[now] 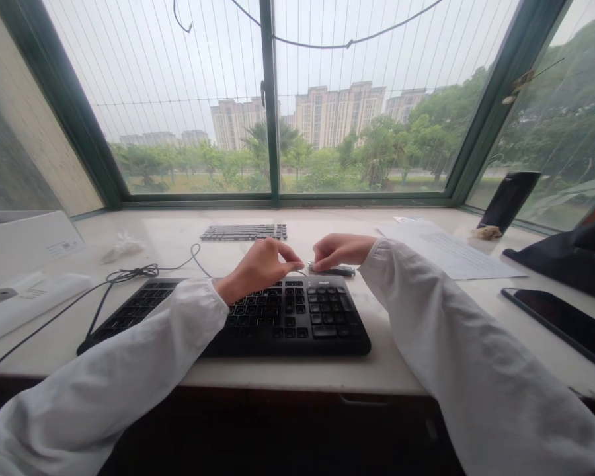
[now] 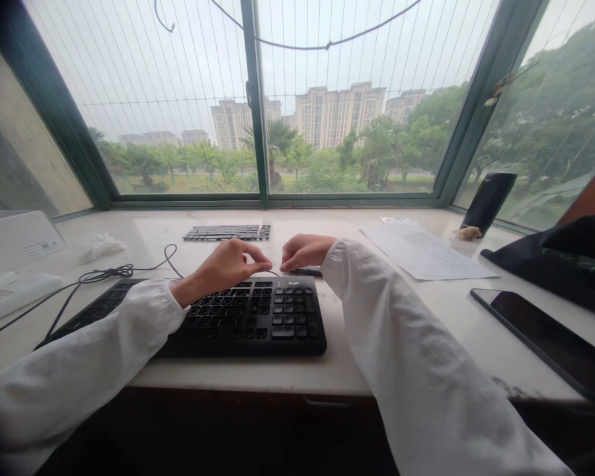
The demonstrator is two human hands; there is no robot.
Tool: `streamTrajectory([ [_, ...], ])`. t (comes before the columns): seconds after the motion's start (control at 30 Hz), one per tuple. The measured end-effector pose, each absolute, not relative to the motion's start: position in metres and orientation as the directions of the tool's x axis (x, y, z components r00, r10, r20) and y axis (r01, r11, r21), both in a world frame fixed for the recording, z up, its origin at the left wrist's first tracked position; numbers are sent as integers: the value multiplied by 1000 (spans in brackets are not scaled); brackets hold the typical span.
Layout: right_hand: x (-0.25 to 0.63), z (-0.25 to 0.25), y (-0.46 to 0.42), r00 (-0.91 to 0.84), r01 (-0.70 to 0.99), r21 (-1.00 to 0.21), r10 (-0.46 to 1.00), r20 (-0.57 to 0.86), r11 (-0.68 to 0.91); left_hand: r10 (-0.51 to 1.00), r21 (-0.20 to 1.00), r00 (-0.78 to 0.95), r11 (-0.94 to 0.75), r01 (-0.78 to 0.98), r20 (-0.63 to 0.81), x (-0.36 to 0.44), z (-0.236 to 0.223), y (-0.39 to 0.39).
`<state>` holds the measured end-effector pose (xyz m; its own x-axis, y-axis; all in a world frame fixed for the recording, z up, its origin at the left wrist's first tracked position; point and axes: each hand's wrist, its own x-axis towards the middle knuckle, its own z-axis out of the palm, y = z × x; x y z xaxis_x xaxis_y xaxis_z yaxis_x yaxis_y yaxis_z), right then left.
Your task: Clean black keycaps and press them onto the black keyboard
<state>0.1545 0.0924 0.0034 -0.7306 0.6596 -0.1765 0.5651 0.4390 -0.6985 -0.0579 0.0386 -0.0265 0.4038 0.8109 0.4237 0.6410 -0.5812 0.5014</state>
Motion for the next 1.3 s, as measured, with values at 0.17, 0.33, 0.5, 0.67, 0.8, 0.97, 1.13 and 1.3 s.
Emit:
streamTrajectory([
  [0.17,145,4,82,-746,558,-647,656,-117,520,769,330,390,-591,736,506,-62,-28,40],
  [0.33,136,-4,81,-717,679,-454,654,-241,578,743,252,379,-582,773,551,-71,-27,46],
  [0.5,146,-1,85,-681,726,-381,678,-278,573,731,216,398,-588,780,553,-75,-26,48],
  [0.67,155,3,87,-683,723,-426,657,-320,544,709,182,455,-625,759,538,-75,-24,45],
  [0.8,160,6,87,-609,793,-333,682,-404,511,708,173,474,-633,755,523,-74,-23,43],
  [0.97,171,10,87,-523,852,-292,721,-454,434,696,186,500,-661,727,515,-73,-22,43],
  [1.13,177,11,87,-478,878,-237,758,-444,415,631,82,635,-735,673,444,-69,-20,38],
  [1.3,176,13,84,-437,899,-182,783,-443,399,557,43,743,-809,586,371,-67,-17,34],
])
